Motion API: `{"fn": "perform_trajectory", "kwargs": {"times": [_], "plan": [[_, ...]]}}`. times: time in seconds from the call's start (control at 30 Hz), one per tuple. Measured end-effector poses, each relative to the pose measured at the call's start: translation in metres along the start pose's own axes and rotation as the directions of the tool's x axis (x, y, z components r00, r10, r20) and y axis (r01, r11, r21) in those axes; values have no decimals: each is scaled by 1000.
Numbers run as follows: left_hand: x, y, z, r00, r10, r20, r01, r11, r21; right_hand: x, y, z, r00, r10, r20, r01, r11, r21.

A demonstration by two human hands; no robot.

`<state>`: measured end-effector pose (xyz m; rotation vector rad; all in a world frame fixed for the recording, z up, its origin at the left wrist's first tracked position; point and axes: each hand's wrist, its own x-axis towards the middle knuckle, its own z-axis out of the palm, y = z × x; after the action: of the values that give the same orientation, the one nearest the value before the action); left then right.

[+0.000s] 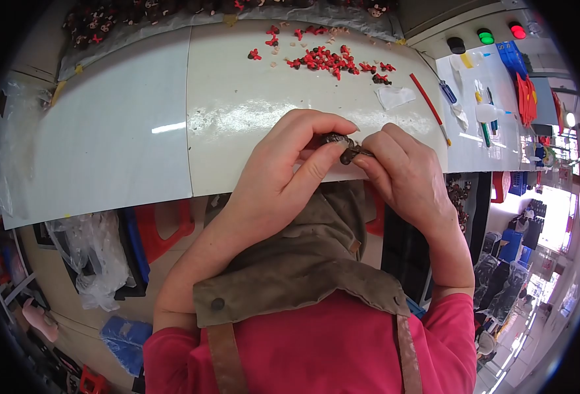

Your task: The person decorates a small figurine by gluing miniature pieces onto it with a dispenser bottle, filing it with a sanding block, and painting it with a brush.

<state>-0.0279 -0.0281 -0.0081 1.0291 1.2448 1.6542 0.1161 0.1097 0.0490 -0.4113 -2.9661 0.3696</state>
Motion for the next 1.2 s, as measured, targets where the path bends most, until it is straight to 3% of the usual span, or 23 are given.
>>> {"fn": "perform_trajectory", "kwargs": {"times": [0.6,0.7,0.73,0.8,0.87,1.0,1.2], "plan": [[1,0,0,1000,-11,1,11,1000,-10,1,-2,-2,999,38,-13,-38,999,26],[1,1,0,1000,0,-18,1,999,47,-1,5,-4,999,-35,19,35,999,-1],[3,0,2,1000,18,-14,-17,998,61,-1,4,-11,999,1,49,-5,997,80],[3,5,3,999,0,-33,1,1000,21,-3,19,-18,993,113,-38,-104,979,178],[3,7,7,999,8,-51,-7,1000,18,-5,41,-25,952,213,-219,-171,966,196],[3,-2,8,998,42,-52,-43,999,-6,-9,98,-27,847,424,-321,-411,905,111],[2,-3,10,998,29,-58,-31,999,-42,-18,149,-7,825,439,-358,-467,884,7]]}}
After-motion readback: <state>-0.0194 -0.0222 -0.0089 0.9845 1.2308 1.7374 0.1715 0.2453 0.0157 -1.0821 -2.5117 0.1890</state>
